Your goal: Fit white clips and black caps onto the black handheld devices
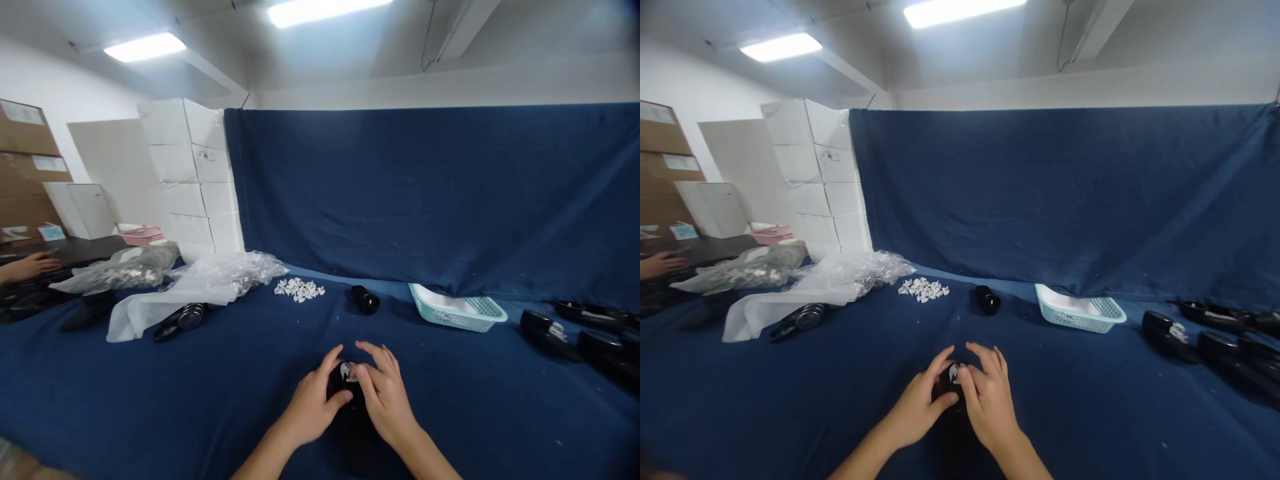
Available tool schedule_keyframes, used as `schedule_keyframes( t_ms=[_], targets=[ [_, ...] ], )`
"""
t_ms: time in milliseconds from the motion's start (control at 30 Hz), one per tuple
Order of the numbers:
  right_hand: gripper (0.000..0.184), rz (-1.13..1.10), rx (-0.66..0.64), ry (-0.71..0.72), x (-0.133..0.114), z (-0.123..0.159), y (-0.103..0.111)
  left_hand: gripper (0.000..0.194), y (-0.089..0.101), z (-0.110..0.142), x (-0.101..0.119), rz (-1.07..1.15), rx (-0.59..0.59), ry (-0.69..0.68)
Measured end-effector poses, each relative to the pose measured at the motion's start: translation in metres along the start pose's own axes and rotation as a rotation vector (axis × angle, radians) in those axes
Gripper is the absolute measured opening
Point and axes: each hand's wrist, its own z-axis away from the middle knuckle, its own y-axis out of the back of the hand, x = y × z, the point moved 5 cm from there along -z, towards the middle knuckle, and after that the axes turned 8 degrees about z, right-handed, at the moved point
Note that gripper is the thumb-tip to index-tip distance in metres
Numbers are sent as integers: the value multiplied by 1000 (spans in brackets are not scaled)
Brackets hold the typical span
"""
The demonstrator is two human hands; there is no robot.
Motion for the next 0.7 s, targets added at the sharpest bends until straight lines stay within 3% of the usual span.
schedule_keyframes(
  t_ms=[167,400,700],
  targets=[
    [33,36,-44,41,-6,-2,0,78,-1,0,-1,3,-5,-8],
    [35,166,60,-6,-1,-4,-5,79,-1,0,0,16,-9,-5],
    [38,157,129,-15,6,1,0,79,-1,1,0,1,6,-12]
  ],
)
